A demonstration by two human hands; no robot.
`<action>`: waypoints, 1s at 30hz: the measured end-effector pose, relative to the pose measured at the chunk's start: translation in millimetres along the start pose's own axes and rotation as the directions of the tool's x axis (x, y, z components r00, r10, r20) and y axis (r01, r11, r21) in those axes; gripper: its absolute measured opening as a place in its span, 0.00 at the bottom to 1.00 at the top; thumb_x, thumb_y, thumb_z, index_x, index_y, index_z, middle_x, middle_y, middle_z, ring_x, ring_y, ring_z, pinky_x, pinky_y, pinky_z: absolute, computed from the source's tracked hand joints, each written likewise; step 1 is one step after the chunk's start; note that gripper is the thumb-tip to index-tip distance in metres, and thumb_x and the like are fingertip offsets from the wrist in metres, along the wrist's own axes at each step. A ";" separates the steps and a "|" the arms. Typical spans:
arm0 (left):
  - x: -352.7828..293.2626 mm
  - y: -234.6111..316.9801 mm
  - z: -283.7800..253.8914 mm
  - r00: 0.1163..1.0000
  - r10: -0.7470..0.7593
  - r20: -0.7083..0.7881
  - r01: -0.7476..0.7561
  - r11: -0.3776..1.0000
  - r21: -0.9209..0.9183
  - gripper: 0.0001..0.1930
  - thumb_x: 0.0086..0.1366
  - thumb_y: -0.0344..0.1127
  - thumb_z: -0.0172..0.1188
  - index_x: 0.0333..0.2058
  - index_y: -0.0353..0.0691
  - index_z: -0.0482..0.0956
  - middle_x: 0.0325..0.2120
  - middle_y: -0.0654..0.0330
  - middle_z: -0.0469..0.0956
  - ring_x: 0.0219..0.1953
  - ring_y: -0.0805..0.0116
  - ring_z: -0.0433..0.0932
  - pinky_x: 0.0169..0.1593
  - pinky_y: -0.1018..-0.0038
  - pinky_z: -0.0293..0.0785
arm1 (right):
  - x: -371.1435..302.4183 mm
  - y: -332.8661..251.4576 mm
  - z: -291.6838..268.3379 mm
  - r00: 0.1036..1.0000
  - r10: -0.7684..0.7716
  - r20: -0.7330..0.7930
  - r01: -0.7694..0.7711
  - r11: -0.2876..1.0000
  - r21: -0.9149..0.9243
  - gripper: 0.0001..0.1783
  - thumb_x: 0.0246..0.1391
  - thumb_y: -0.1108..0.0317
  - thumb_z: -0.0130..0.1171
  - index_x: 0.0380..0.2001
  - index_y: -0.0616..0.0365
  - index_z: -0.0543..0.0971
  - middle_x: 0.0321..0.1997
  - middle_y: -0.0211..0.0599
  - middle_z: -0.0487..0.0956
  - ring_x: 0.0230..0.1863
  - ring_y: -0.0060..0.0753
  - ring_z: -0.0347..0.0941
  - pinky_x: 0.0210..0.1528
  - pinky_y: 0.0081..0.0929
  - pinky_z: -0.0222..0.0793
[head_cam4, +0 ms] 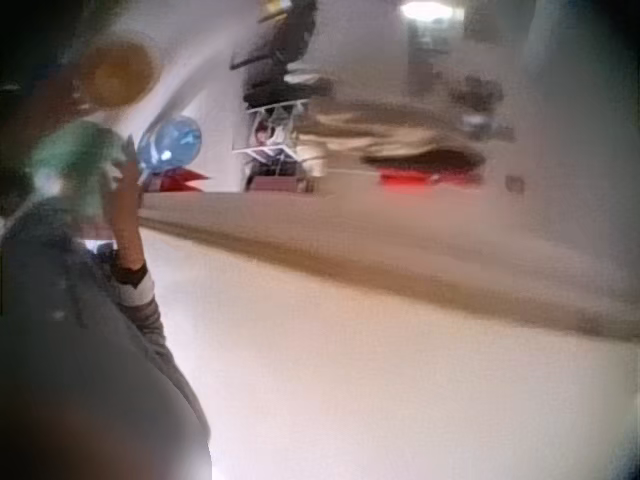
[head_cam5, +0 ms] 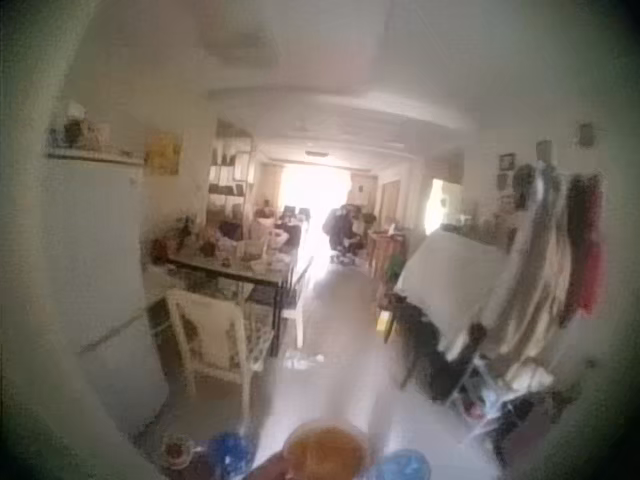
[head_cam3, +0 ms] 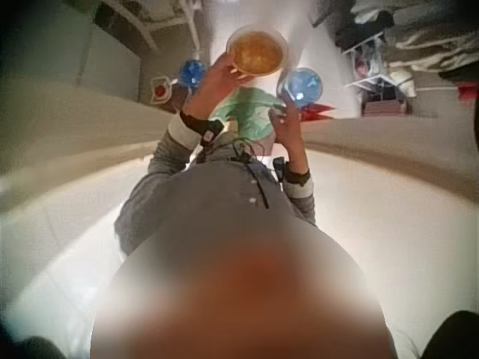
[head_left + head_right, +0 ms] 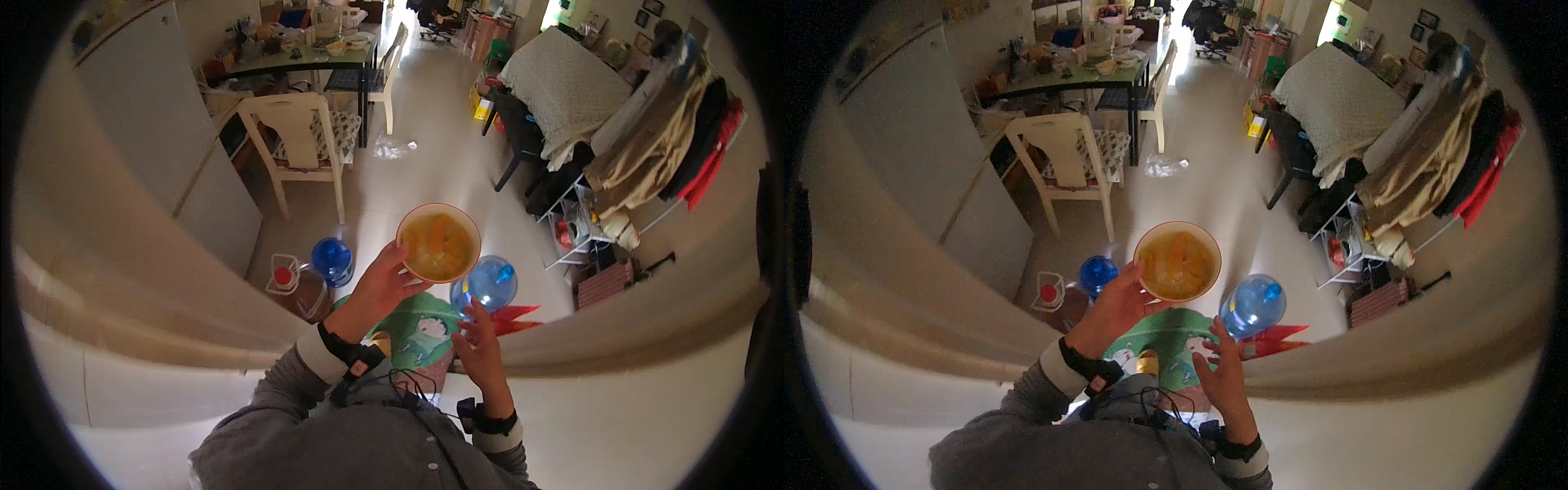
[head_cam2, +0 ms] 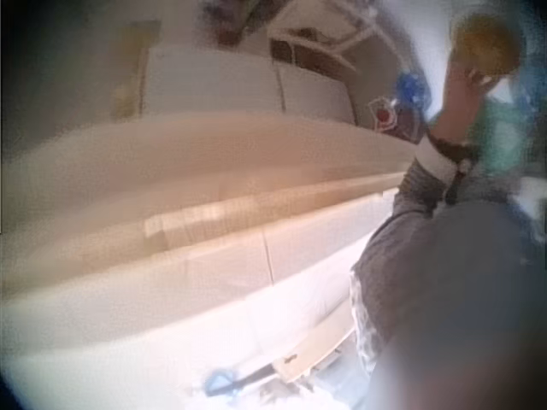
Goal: The person scoops soup from a pot into a bowl using a ladle, then carries the bowl to a dining table and places it down. They return to the kitchen, pick up a bowl of dumplings and chopsticks, and place them on the table.
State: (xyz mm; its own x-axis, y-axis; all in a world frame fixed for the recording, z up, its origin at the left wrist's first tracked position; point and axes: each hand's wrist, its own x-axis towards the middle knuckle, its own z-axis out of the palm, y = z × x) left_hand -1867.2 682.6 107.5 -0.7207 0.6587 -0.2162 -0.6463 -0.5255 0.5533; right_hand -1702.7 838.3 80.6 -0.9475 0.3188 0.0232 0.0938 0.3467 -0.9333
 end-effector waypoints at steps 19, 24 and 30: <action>388.7 178.3 -34.6 0.989 0.141 -0.052 -0.137 0.988 0.075 0.30 0.66 0.51 0.49 0.61 0.44 0.55 0.58 0.55 0.63 0.58 0.59 0.66 0.60 0.58 0.62 | 546.7 3.3 -21.7 0.970 -0.075 0.231 0.063 0.996 0.059 0.54 0.41 0.60 0.71 0.66 0.49 0.48 0.65 0.41 0.60 0.62 0.46 0.59 0.54 0.46 0.64; 468.4 230.6 -42.3 0.967 0.225 -0.115 -0.209 0.968 0.136 0.32 0.65 0.56 0.47 0.62 0.46 0.53 0.58 0.57 0.62 0.59 0.61 0.64 0.61 0.59 0.61 | 679.9 -4.0 -6.4 0.895 -0.188 0.405 0.161 0.982 0.098 0.53 0.39 0.61 0.72 0.65 0.48 0.51 0.63 0.38 0.62 0.63 0.36 0.60 0.56 0.48 0.62; 570.0 315.2 -83.7 0.947 0.270 -0.176 -0.240 0.955 0.175 0.33 0.64 0.58 0.48 0.62 0.49 0.54 0.57 0.59 0.63 0.57 0.62 0.66 0.59 0.62 0.63 | 832.7 1.4 47.2 0.864 -0.258 0.433 0.247 0.965 0.082 0.51 0.39 0.60 0.73 0.63 0.49 0.53 0.61 0.38 0.66 0.60 0.39 0.63 0.54 0.45 0.64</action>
State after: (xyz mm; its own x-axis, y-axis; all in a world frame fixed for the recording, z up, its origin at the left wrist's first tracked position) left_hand -2502.8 847.4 91.3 -0.9007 0.3871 -0.1971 -0.4007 -0.5654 0.7209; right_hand -2506.0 1062.6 81.6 -0.9749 -0.1957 0.1059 -0.1688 0.3407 -0.9249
